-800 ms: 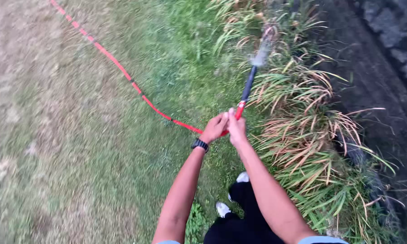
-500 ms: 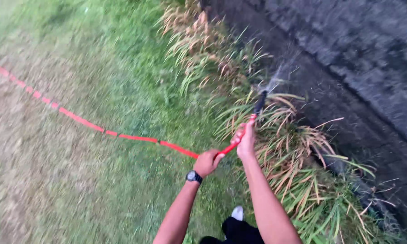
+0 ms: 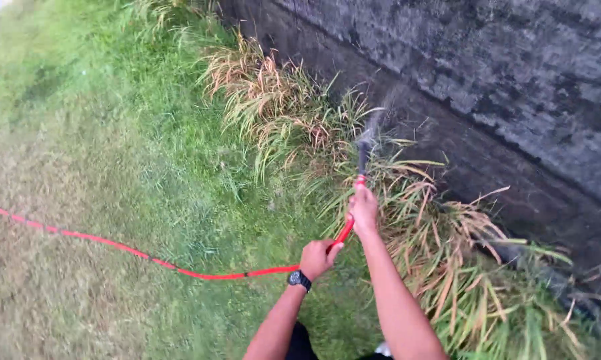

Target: Water the grass and plants along the wall using a hose.

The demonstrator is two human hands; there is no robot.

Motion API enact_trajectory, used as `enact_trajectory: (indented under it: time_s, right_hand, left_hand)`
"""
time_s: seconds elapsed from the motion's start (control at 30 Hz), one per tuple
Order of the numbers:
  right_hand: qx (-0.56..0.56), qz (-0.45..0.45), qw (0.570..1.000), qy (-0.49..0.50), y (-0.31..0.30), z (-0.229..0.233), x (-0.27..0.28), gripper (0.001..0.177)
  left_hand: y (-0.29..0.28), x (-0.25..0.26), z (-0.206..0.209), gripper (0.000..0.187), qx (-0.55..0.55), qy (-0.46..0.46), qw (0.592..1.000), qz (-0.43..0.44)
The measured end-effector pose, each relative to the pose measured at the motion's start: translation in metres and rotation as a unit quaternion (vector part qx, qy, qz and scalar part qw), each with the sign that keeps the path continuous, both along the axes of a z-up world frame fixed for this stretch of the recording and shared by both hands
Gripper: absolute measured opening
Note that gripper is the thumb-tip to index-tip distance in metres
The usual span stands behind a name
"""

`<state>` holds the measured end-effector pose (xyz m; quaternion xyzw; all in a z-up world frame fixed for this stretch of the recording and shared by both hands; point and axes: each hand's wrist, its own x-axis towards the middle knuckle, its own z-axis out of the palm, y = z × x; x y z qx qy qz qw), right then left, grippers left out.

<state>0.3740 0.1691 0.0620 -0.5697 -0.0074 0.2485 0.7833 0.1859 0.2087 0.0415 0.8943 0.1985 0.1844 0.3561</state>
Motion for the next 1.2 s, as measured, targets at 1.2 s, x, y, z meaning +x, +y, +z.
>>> enact_trajectory:
  time_s: [1.2]
  right_hand:
    - [0.202, 0.153, 0.967, -0.025, 0.556, 0.187, 0.024, 0.043]
  left_hand:
    - [0.601, -0.035, 0.029, 0.022, 0.13, -0.029, 0.978, 0.16]
